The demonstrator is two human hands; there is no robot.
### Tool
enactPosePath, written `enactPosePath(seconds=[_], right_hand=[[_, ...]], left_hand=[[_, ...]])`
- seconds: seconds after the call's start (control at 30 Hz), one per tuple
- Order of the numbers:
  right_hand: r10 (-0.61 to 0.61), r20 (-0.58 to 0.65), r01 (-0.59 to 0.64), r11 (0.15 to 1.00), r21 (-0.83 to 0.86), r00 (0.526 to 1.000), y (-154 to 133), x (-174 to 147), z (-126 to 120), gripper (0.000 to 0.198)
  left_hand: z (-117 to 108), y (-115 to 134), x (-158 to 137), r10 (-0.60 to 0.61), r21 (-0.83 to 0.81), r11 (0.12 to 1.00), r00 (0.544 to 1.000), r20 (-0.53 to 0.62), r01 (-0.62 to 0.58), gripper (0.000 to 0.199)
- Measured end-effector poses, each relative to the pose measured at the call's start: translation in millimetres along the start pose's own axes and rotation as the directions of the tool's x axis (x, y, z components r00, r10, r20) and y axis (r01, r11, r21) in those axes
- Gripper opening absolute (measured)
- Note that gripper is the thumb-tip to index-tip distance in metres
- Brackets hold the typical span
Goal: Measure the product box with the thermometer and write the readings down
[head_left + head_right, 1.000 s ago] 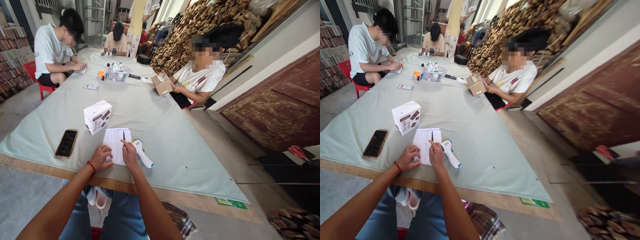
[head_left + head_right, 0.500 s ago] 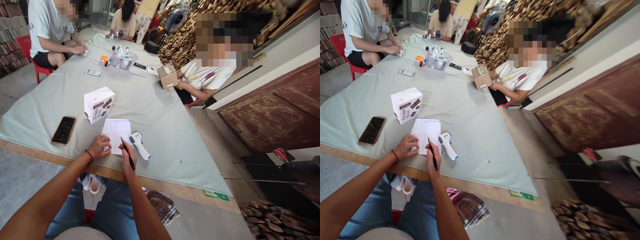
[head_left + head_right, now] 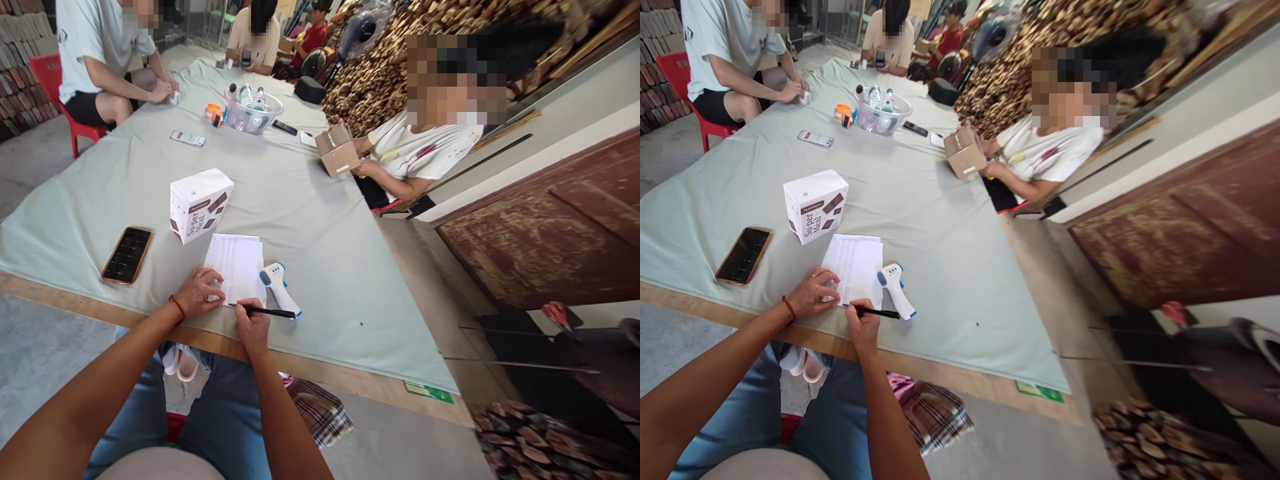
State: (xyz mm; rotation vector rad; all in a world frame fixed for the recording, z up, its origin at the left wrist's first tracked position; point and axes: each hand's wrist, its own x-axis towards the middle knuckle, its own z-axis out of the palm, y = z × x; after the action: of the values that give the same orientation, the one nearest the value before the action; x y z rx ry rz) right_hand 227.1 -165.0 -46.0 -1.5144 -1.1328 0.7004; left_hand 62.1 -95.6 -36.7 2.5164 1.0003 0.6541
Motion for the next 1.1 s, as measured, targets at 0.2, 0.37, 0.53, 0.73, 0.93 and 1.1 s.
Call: enactPosePath(seconds=[0.2, 0.37, 0.53, 0.73, 0.93, 1.1], right_hand=[[0.010, -0.023, -0.010, 1.000, -0.012, 1.000, -0.6, -2.0, -1.4, 0.015], [-0.025, -0.030, 0.023, 0.998, -0.058, 0.999, -0.6, -6.9, -5.8, 0.013], [-0.094, 0.030, 0.096, 0.991, -0.096, 0.995, -0.6, -8.6, -3.3, 0.014], [-0.065, 0.020, 0.066, 0.996, -0.059, 0.998, -2.1, -9.8, -2.0, 0.019], [-0.034, 0.045, 0.035, 0.999, -0.037, 0.998, -1.6, -10.1, -2.8, 0.017], [-0.035, 0.082, 0.039, 0.998, -0.047, 0.996, -4.2, -12.0, -4.0, 0.015]], left_hand=[[1.7, -0.8, -0.6, 0.021, 0.007, 1.000, 1.000, 0.011, -0.021, 0.009], [1.6, 0.1, -0.7, 0.041, 0.013, 0.999, 0.999, 0.015, -0.041, 0.011], [0.3, 2.8, -0.5, 0.038, -0.002, 0.999, 0.999, 0.018, -0.038, 0.013], [2.1, 3.8, -1.0, 0.066, 0.030, 0.997, 0.997, 0.026, -0.067, 0.017], [1.1, 5.4, -0.2, 0.061, 0.050, 0.997, 0.996, 0.059, -0.064, 0.020], [-0.9, 7.9, 0.0, 0.071, 0.075, 0.994, 0.996, 0.053, -0.075, 0.020]])
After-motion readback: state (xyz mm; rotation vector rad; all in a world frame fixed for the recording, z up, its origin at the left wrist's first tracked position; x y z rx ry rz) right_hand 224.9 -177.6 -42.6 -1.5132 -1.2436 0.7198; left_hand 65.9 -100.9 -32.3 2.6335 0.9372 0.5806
